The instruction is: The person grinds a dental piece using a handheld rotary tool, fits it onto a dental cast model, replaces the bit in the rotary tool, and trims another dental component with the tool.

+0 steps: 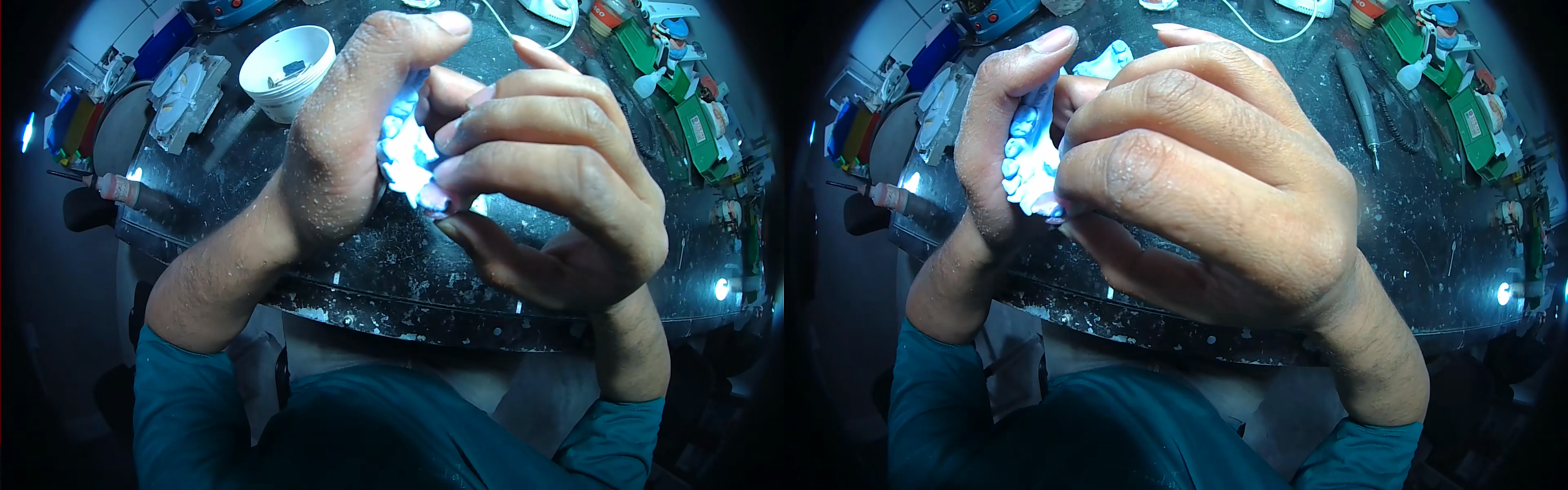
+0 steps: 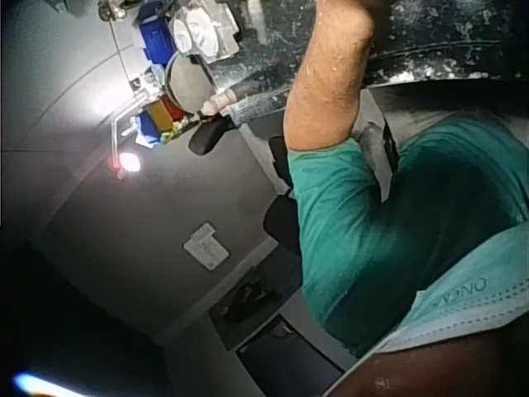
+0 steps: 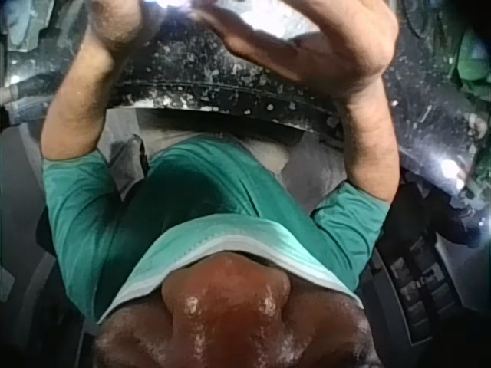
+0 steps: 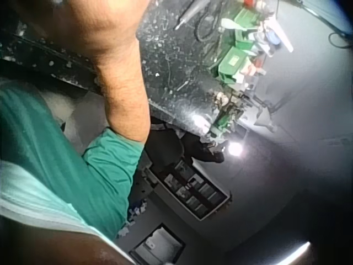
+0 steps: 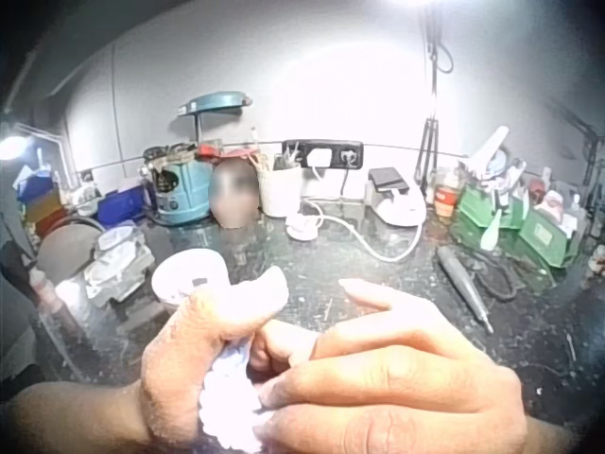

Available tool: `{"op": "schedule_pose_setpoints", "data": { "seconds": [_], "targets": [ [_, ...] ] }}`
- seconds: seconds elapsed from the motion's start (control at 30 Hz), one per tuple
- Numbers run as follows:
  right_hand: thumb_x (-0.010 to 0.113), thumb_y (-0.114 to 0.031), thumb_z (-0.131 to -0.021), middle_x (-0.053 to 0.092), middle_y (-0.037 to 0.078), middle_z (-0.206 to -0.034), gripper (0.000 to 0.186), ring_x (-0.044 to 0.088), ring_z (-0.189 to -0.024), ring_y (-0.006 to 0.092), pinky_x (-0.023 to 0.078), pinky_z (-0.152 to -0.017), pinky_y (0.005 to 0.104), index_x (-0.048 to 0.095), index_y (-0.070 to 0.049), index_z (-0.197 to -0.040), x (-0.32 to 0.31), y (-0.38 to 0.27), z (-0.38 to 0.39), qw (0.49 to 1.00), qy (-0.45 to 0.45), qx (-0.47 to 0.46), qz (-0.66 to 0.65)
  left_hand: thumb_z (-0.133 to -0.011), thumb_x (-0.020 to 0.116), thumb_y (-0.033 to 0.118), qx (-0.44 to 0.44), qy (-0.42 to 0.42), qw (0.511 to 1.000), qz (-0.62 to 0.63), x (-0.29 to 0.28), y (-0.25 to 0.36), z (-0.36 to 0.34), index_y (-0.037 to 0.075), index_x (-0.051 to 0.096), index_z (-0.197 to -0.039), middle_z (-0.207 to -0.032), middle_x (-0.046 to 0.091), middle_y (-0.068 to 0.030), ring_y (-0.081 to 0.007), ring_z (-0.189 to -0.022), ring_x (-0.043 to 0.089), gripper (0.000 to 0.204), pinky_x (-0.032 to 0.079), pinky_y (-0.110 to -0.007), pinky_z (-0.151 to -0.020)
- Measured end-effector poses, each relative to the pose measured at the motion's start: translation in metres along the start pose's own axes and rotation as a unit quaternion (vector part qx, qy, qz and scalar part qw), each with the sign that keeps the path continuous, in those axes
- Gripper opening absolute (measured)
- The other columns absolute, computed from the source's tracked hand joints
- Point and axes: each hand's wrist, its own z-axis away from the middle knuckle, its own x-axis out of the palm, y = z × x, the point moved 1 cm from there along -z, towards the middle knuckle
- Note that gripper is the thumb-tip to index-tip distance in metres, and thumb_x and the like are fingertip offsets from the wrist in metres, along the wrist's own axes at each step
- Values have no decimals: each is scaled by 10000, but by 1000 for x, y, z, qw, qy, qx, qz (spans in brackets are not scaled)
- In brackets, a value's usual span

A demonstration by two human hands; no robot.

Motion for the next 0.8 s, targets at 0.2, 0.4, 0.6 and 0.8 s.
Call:
{"op": "schedule_pose_setpoints", "data": {
  "seconds": [0.2,0.4,0.6,0.8],
  "targets": [
    [862,-90,-691,716,58,-964,356,672,-949,219,434,-1045,535,678,-91,-995,-3,-7,0,999,-3,36,-18,-933,660,300,-14,51,999,-5,5,-5,2,-17,434,-1350,-1161,602,-173,-186,-962,670,571,525,-296,-872],
    [840,-96,-736,704,60,-957,325,676,-942,209,439,-1049,527,669,-99,-1012,1,-1,2,999,26,-39,-18,-917,680,359,-26,101,995,4,0,-14,11,-19,432,-1355,-1178,593,-177,-180,-992,659,630,508,-294,-886],
    [856,-127,-711,687,76,-1006,380,645,-1005,226,445,-1043,528,693,-112,-1055,-4,-2,2,1000,14,7,-25,-899,712,233,106,-38,991,78,-15,-17,1,7,372,-1400,-1071,669,-192,-210,-896,701,647,551,-325,-847],
    [856,-129,-674,682,90,-1054,367,619,-1072,277,435,-1045,543,731,-129,-1019,-6,1,3,1000,-25,-4,-3,-898,711,224,83,-49,994,49,-16,-7,-7,-9,382,-1390,-1081,657,-190,-218,-938,697,636,550,-318,-863]
  ]
}}
